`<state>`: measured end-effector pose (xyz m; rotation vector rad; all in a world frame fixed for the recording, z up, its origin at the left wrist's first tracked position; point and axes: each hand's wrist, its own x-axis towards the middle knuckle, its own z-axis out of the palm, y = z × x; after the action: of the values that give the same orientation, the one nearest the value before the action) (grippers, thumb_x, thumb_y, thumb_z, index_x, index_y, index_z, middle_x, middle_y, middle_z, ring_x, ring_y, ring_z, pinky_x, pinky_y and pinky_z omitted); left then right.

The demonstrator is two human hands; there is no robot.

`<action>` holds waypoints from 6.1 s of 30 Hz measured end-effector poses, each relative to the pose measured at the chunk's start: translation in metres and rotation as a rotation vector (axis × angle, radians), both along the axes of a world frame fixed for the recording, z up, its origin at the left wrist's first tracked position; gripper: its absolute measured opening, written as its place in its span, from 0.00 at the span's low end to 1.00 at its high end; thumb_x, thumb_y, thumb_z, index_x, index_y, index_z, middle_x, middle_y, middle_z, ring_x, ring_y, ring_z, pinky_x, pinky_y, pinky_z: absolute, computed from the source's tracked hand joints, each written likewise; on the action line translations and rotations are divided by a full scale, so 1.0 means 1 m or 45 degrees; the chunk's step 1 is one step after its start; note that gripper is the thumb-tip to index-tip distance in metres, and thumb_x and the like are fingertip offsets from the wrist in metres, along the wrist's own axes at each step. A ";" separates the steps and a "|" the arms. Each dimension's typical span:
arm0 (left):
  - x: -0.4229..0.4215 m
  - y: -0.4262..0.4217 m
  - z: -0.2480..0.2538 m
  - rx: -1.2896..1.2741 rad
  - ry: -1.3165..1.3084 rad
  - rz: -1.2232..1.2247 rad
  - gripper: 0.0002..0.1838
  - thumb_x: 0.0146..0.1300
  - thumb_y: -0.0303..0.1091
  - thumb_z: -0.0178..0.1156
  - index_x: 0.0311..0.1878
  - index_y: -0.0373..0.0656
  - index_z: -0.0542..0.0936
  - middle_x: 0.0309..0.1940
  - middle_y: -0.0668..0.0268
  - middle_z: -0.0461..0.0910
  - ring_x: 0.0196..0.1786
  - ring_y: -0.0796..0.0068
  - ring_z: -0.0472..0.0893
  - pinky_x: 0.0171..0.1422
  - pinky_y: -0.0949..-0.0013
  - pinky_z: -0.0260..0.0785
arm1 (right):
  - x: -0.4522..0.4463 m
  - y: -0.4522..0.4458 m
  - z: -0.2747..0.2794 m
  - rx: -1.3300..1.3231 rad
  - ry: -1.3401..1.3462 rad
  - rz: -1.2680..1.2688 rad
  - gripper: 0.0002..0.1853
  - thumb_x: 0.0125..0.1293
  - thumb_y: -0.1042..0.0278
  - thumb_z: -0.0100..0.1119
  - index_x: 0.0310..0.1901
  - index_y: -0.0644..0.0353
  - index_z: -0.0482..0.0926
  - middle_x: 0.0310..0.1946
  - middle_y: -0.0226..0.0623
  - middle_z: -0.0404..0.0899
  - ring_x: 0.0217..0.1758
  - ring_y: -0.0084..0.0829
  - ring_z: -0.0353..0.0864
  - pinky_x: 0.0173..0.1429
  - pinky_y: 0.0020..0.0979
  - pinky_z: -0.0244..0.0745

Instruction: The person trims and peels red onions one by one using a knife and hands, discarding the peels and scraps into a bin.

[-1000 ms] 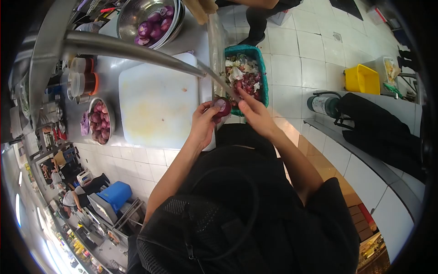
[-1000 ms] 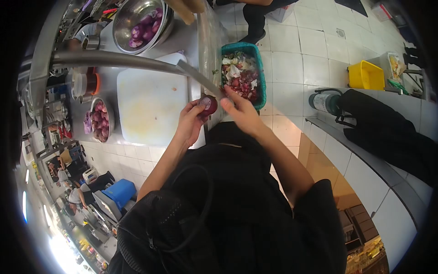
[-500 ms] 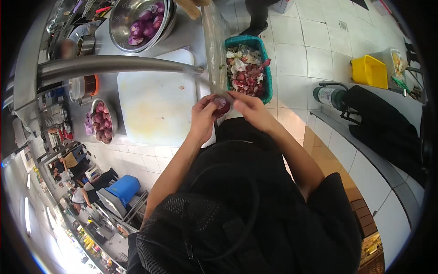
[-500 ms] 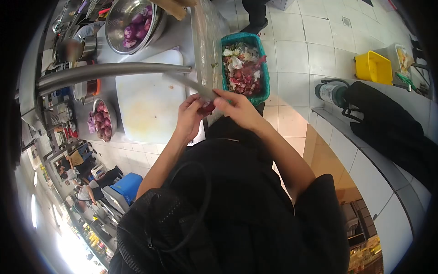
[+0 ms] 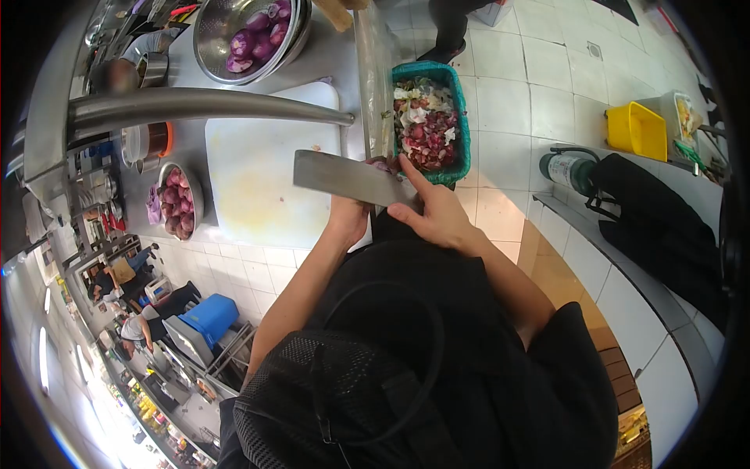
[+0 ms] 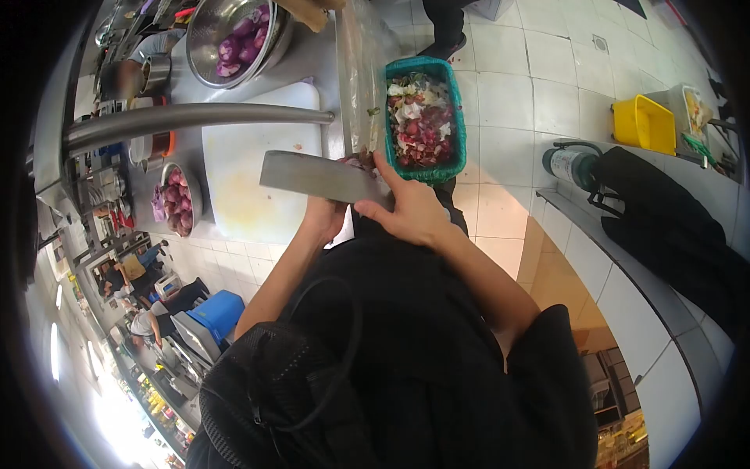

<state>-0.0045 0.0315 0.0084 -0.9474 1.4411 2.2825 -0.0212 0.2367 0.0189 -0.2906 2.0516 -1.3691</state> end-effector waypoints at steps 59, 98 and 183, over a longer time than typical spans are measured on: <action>0.010 -0.007 0.003 0.379 0.035 -0.027 0.26 0.74 0.31 0.60 0.71 0.38 0.65 0.66 0.55 0.74 0.68 0.53 0.76 0.75 0.54 0.70 | -0.006 -0.002 -0.046 -0.737 -0.604 -0.368 0.34 0.79 0.43 0.54 0.74 0.62 0.69 0.18 0.20 0.69 0.17 0.14 0.64 0.22 0.23 0.60; 0.002 -0.009 0.008 0.111 0.069 -0.063 0.20 0.75 0.30 0.59 0.66 0.45 0.69 0.66 0.59 0.75 0.65 0.66 0.76 0.67 0.60 0.71 | -0.016 -0.007 -0.077 -0.504 -0.493 -0.563 0.33 0.82 0.42 0.45 0.77 0.58 0.65 0.26 0.16 0.61 0.28 0.12 0.58 0.31 0.20 0.56; 0.016 -0.018 -0.010 -0.283 0.046 -0.330 0.21 0.73 0.27 0.57 0.68 0.36 0.74 0.58 0.59 0.80 0.58 0.69 0.81 0.57 0.64 0.80 | 0.002 -0.004 -0.033 -0.225 0.135 -0.046 0.49 0.70 0.33 0.57 0.82 0.56 0.52 0.19 0.45 0.74 0.27 0.47 0.81 0.38 0.44 0.74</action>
<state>0.0117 0.0140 -0.0015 -0.7284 1.7483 1.9936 -0.0193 0.2331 -0.0137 -0.4124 2.0323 -1.5918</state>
